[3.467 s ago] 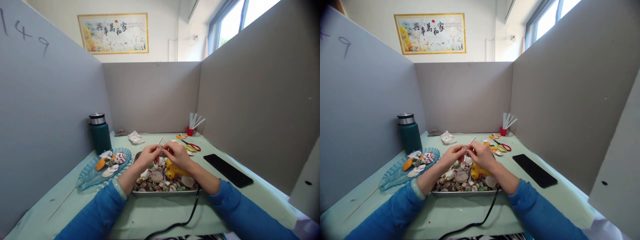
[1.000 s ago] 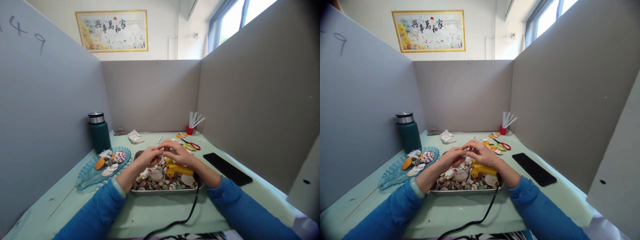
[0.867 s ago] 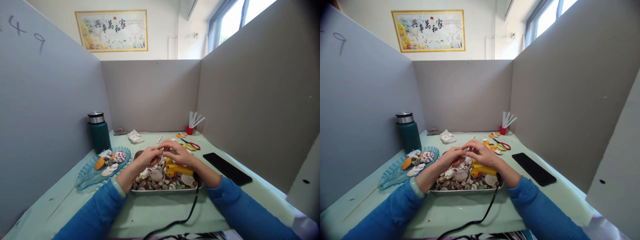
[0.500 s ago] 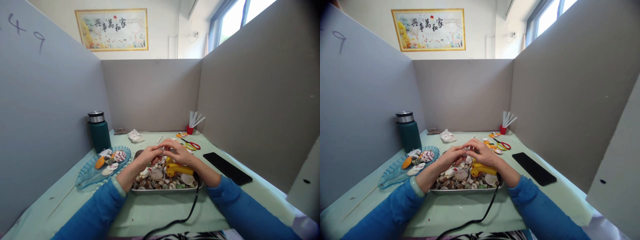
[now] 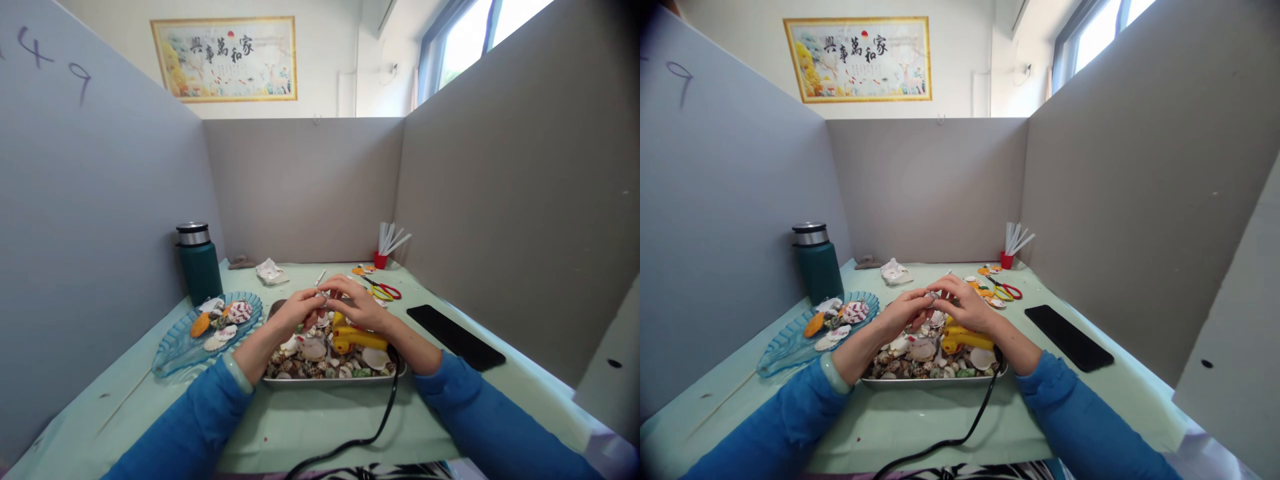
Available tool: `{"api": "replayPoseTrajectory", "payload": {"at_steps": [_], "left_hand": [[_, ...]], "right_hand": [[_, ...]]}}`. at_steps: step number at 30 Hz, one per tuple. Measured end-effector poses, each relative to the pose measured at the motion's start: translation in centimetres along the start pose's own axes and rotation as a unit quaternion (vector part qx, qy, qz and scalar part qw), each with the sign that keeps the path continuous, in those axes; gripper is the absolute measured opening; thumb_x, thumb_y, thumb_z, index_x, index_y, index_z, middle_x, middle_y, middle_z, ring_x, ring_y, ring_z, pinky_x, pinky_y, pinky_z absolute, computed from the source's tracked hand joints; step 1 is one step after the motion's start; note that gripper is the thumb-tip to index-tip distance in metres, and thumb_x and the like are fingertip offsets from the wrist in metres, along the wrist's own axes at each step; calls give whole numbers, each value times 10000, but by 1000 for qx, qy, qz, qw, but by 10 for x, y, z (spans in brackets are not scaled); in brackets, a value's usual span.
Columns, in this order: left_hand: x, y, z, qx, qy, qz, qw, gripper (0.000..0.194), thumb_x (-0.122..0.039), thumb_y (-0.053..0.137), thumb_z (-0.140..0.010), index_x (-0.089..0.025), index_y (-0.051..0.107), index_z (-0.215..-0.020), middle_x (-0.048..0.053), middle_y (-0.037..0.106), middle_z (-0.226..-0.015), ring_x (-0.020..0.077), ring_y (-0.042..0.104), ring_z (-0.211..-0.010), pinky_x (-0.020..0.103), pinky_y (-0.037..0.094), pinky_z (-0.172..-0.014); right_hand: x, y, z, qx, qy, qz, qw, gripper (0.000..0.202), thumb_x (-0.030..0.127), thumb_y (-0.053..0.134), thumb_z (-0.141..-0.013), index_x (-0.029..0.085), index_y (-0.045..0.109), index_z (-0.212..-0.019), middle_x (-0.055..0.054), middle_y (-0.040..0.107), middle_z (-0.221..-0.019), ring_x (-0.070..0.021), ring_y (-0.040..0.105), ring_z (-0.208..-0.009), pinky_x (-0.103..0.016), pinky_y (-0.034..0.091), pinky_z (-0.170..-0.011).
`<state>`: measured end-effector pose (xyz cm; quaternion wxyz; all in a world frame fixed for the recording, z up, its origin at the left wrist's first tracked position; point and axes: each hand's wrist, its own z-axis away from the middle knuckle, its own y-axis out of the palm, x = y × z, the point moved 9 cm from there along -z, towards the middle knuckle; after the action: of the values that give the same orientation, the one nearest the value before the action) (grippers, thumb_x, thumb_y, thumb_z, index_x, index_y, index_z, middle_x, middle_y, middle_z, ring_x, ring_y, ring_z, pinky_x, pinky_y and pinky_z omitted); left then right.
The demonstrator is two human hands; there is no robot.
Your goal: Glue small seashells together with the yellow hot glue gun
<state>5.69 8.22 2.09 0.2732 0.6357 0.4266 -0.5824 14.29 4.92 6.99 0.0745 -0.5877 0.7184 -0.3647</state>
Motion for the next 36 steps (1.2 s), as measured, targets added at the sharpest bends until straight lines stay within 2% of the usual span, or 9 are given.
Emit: {"api": "replayPoseTrajectory", "payload": {"at_steps": [10, 18, 29, 36], "left_hand": [[-3, 0, 1, -5, -7, -3, 1000, 136, -267, 521, -758, -135, 549, -777, -68, 432, -465, 44, 320, -326, 197, 229, -349], [-2, -2, 0, -5, -6, 0, 1000, 189, -271, 522, -757, -117, 588, -846, -69, 428, -453, 45, 309, -318, 202, 220, -345], [-7, 3, 3, 19, 10, 20, 1000, 281, -366, 546, -764, -120, 602, -889, -49, 461, -543, 40, 358, -362, 195, 260, -372], [-5, 1, 2, 6, 3, 9, 1000, 304, -356, 550, -760, -112, 599, -934, -55, 455, -526, 40, 348, -349, 193, 248, -362]], "right_hand": [[3, 0, 0, 9, -11, 11, 1000, 275, 295, 501, -888, 196, 573, -1135, -87, 565, -1017, -161, 538, -854, -305, 469, -759], [-2, 2, 1, 22, 1, -10, 1000, 274, 277, 515, -880, 199, 571, -1136, -81, 539, -1038, -135, 538, -794, -291, 479, -744], [3, -1, 0, 8, -3, 6, 1000, 278, 287, 528, -873, 203, 574, -1134, -85, 542, -1029, -156, 530, -850, -304, 475, -759], [3, 0, 0, 10, -5, -1, 1000, 280, 296, 508, -884, 205, 567, -1142, -88, 547, -1037, -160, 527, -855, -303, 480, -745]]}}
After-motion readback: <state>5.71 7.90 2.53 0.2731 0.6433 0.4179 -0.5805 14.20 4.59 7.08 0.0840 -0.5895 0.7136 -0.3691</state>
